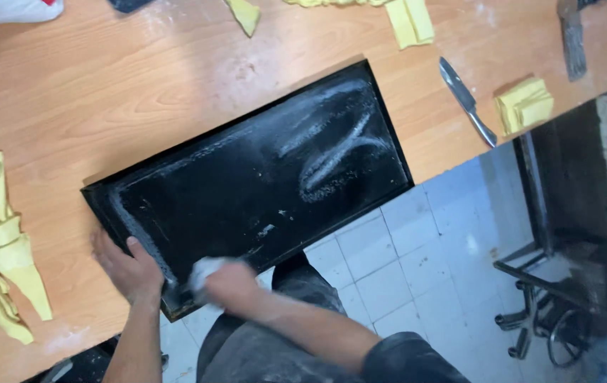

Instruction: The recorder prepares, shapes, and arranges various pieces of dough on a baking tray in a commercial kitchen environment.

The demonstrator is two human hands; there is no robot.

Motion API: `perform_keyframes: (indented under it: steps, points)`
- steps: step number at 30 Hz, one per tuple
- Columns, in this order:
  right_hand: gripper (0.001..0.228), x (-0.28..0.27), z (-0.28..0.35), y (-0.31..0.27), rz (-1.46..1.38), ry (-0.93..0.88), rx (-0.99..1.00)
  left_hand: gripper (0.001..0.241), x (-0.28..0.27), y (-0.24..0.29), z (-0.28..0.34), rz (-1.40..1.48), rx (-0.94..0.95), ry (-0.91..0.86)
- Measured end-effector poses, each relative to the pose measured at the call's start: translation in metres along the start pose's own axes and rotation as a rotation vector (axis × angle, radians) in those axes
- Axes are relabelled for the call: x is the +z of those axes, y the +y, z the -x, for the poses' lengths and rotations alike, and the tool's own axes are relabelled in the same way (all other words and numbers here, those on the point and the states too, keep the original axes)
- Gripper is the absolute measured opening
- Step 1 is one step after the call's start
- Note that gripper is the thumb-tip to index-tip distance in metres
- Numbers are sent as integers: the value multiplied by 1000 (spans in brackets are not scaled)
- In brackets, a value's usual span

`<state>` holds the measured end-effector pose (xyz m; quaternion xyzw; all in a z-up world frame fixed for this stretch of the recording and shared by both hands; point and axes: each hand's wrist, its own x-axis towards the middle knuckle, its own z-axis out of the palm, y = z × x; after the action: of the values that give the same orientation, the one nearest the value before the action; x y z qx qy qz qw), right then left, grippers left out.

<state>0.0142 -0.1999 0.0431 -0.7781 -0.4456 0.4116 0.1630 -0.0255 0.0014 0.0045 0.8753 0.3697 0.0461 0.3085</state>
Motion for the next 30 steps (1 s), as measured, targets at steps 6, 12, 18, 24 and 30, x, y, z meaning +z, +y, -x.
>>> perform_keyframes:
  steps: [6,12,18,24,30]
  points:
    - [28,-69,122,112,-198,675,509,60,-3,14,-2,-76,-77,-27]
    - [52,-87,181,252,52,609,1310,64,0,14,-3,-87,-58,-28]
    - [51,-130,151,300,115,692,1275,68,-7,25,-6,-133,-71,-30]
    - [33,-212,48,356,478,713,847,71,-2,22,-11,-103,-64,-33]
    - [47,-136,-13,241,846,916,542,73,-4,21,-8,-12,-4,-10]
